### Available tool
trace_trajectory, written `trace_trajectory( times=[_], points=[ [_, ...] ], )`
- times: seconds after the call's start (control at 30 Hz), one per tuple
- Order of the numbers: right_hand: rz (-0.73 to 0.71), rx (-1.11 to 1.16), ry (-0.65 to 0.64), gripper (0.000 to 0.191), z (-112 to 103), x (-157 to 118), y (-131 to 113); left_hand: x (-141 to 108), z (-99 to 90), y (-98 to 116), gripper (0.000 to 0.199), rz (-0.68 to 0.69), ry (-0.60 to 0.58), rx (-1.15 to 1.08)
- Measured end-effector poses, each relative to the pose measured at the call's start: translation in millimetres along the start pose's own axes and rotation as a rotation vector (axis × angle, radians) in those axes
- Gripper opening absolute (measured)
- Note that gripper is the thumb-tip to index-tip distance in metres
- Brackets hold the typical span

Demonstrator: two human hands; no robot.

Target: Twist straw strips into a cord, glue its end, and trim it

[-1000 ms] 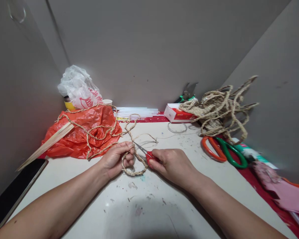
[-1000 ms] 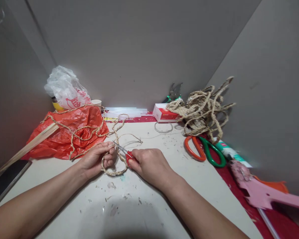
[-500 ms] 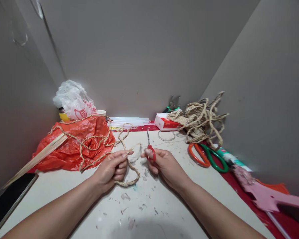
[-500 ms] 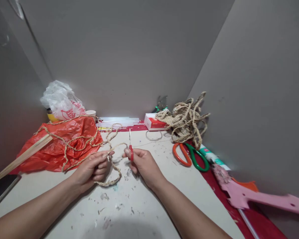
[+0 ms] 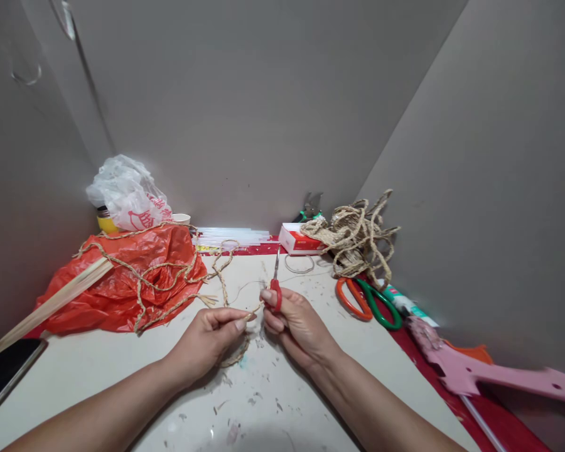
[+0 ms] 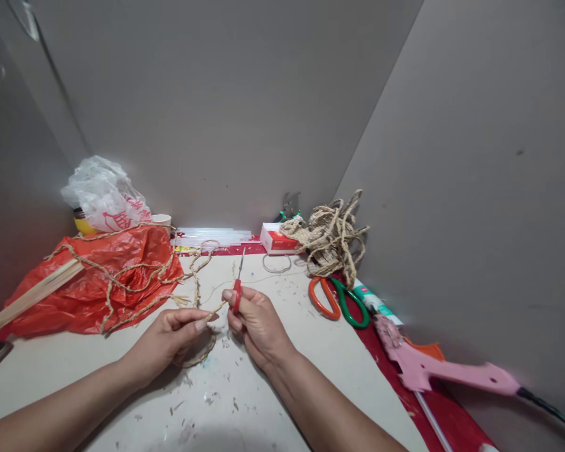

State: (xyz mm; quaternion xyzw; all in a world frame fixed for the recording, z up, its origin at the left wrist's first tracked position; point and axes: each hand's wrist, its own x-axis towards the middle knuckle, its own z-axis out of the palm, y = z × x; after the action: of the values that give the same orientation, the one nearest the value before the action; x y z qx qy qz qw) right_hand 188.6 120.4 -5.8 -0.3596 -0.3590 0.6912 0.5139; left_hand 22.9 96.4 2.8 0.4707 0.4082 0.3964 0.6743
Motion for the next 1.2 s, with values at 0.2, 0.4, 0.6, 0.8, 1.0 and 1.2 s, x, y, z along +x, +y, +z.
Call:
trace_trajectory(
  times=[0.2,0.4,0.6,0.8,1.0,1.2],
  points=[
    [-0.182,-0.193,0.123,0.035,-4,1,-3,-2,0.4,-3,0.036,-0.045,-0.073,-0.042],
    [-0.241,-0.227,0.187,0.032,-9,3,-7,-1,-4.9,-7,0.026,-0.074,-0.123,-0.142],
    [-0.283,-0.212,0.178,0.032,-7,2,-18,2,-11.5,-10,0.035,-0.181,-0.235,-0.224],
    [-0.298,-0.199,0.177,0.033,-6,0,-24,0,-15.1,-4,0.021,-0.259,-0.350,-0.248],
    [-0.357,-0.190,0.164,0.030,-13,3,-26,1,-14.8,-4,0.018,-0.183,-0.285,-0.221],
    [-0.446,-0.242,0.224,0.031,-21,7,-23,1,-9.2,-3,0.035,-0.004,-0.106,-0.150]
  ],
)
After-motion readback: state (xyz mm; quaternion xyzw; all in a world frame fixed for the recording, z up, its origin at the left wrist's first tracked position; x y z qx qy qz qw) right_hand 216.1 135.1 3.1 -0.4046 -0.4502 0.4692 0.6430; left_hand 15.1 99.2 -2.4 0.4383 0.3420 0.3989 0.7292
